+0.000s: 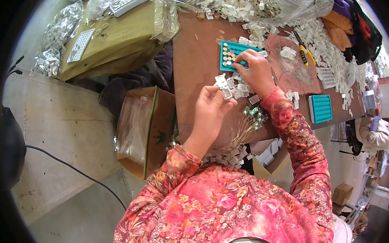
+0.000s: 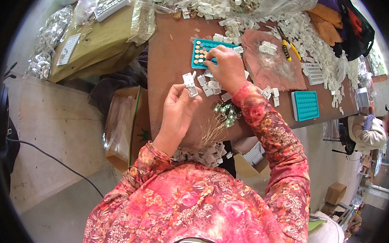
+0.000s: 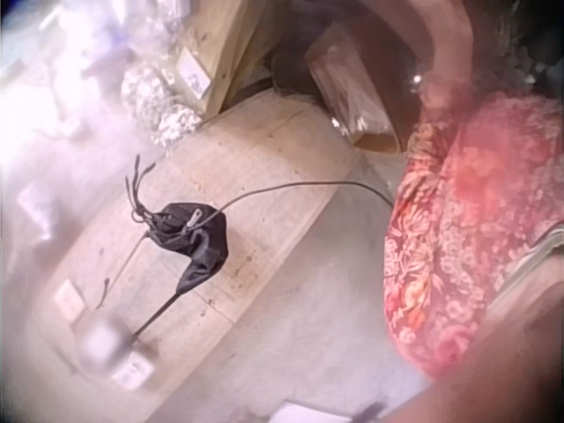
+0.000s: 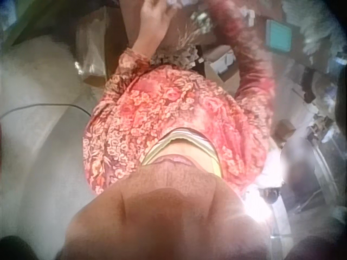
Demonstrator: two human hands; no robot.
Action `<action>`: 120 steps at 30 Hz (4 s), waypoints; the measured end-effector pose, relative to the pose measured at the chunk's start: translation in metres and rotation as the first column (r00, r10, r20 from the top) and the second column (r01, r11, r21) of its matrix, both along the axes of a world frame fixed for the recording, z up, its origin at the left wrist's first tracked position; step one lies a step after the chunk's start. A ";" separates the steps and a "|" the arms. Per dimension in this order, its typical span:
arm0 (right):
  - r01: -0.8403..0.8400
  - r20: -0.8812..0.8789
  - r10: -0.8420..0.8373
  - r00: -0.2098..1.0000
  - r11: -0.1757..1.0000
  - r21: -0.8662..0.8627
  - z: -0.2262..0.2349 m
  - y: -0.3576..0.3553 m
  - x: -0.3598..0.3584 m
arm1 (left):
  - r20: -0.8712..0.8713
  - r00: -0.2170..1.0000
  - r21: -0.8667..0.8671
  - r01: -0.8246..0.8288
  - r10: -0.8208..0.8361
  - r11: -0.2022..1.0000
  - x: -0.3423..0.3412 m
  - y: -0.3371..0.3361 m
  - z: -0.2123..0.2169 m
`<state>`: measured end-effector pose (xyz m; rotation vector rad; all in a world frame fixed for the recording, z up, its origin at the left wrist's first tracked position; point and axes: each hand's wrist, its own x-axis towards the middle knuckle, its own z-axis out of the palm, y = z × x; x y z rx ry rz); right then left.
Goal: The person repeatedly picks small white plastic housings and LED bulbs from a cluttered workbench, inserts the bulbs into the housings, and places the assembled units back on the table. The process is repeated continuously with no other distinct actions shown.
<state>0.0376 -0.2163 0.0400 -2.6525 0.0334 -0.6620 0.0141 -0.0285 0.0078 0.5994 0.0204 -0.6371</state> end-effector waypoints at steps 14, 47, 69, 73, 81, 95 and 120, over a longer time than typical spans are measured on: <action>-0.147 -0.147 0.145 0.978 0.989 0.001 0.002 -0.029 0.043 | 0.000 0.999 -0.102 0.043 -0.043 0.994 0.000 0.005 -0.002; -0.261 0.020 0.261 0.965 0.958 0.119 0.057 0.046 -0.072 | 0.110 0.993 -0.010 0.053 -0.052 0.999 -0.005 0.003 0.001; -0.232 -0.070 0.252 0.965 0.949 0.214 0.051 0.048 -0.068 | 0.024 0.996 -0.033 0.088 -0.087 0.996 -0.004 0.004 0.002; -0.255 0.041 0.254 0.966 0.966 0.037 0.045 0.051 -0.070 | 0.016 0.997 -0.068 0.073 -0.072 0.995 -0.003 0.004 0.000; -0.282 0.185 0.294 0.938 0.955 -0.087 0.031 0.050 -0.070 | 0.042 0.994 -0.106 0.102 -0.098 0.989 -0.002 0.006 -0.005; -0.151 0.065 0.164 0.984 0.974 -0.172 -0.011 -0.006 0.005 | -0.013 0.999 -0.069 0.049 -0.050 0.996 -0.003 0.002 -0.002; 0.106 -0.221 0.147 0.964 0.553 0.827 0.041 0.011 -0.060 | 0.049 0.992 -0.041 0.116 -0.114 0.992 -0.001 0.004 -0.003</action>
